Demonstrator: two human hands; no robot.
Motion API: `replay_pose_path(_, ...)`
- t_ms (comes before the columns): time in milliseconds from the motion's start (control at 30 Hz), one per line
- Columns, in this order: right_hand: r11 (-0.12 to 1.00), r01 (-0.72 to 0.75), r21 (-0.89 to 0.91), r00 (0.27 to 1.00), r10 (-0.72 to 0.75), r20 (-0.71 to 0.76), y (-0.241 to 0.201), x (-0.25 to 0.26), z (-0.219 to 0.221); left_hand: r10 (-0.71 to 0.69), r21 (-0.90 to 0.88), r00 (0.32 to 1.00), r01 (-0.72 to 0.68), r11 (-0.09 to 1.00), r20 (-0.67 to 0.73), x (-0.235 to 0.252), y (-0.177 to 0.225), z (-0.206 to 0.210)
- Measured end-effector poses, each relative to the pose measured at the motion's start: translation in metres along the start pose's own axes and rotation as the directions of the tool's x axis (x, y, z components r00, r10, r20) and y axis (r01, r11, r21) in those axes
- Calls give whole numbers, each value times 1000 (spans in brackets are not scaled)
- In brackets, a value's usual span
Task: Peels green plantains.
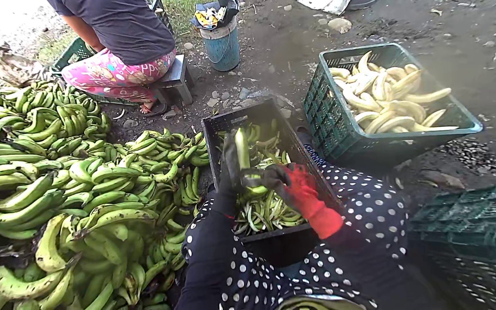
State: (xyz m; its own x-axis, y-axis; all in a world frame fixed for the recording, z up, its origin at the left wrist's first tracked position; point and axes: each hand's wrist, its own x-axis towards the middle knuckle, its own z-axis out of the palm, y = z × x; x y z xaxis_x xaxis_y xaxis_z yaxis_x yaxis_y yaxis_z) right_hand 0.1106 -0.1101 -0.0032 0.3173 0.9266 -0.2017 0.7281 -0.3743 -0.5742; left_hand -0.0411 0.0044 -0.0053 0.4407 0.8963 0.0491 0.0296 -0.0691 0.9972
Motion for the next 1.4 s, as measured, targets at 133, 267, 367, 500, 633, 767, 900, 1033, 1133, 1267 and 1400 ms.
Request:
replay_pose_path(133,978,-191,79,980,194,-41,-2,33,5,3,93,998,-8,996,56,-2,-13,7)
replay_pose_path(267,969,-171,179,978,189,-91,8,57,-12,27,347,985,-87,934,172,-7,2,5)
replay_pose_path(367,981,-137,135,981,153,-117,7,57,-23,24,433,982,-106,895,189,-5,10,5)
replay_pose_path(500,971,-186,149,972,204,-116,8,60,-28,-73,358,974,-9,934,214,-3,7,9)
replay_pose_path(633,963,-236,128,958,252,-134,60,78,-19,-127,96,971,109,989,203,-9,16,7)
replay_pose_path(767,985,-75,154,975,105,-197,68,63,-12,-105,125,994,104,987,-3,-1,8,3)
replay_pose_path(900,994,-97,52,995,98,-5,15,29,-16,-154,297,952,232,926,-263,3,5,14)
replay_pose_path(1033,998,-61,-5,998,61,-21,5,14,-1,-123,299,958,201,933,-258,5,-1,17)
replay_pose_path(1133,982,-178,69,982,182,-57,6,34,-3,-11,402,1000,3,915,17,-4,-3,15)
replay_pose_path(1267,974,-169,152,966,194,-171,17,58,-14,19,167,994,-36,985,103,-8,-1,22)
replay_pose_path(1400,988,-124,88,980,136,-149,5,33,-11,18,184,984,15,983,-178,3,0,15)
